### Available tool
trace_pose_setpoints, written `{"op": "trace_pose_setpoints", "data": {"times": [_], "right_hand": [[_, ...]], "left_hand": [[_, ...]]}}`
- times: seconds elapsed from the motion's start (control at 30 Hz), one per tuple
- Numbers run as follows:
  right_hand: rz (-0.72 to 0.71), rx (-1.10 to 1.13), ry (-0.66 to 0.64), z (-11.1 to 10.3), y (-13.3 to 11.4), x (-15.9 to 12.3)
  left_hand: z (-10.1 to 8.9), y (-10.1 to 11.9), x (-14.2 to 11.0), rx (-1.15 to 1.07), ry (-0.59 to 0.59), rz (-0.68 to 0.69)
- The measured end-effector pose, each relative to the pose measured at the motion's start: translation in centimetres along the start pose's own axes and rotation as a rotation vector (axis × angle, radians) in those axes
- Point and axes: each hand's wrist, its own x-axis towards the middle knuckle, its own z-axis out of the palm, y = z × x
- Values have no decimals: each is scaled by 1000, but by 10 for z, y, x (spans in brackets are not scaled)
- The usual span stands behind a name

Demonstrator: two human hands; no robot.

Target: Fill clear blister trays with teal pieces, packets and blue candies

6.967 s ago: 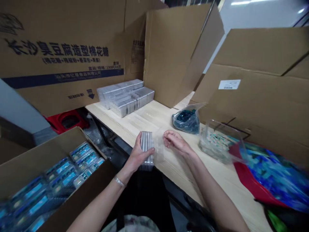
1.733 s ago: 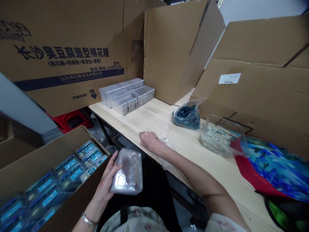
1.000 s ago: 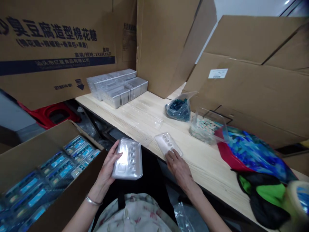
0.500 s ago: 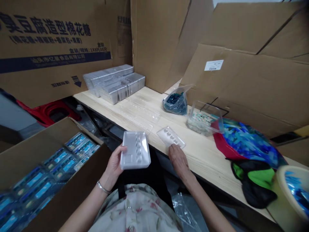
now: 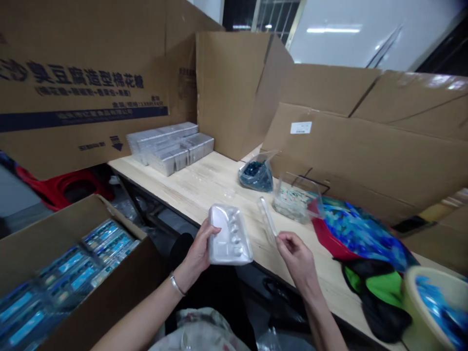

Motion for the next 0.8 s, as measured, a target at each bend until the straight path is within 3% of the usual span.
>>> {"op": "trace_pose_setpoints", "data": {"times": [0.17,0.27,0.37,0.47,0.57,0.67,0.8], "right_hand": [[-42,75,39,-6,15,-6],[-57,138,48,7,22,-3],[-82,193,1,23,11,0],[-148,235,-60,35,-15,-2],[-265,202,-72,46,-46,-11],[-368,69,-78,59,-71,-30],[-474,-174,-58,76,-88,-56]], "left_hand": [[-9,39,16,-88,82,17],[-23,66,21,-85,149,58],[-37,74,18,-22,194,127],[-42,63,6,90,256,233],[-34,41,-8,208,234,273],[-20,16,-16,232,169,269],[-8,-16,-15,135,190,293]]}}
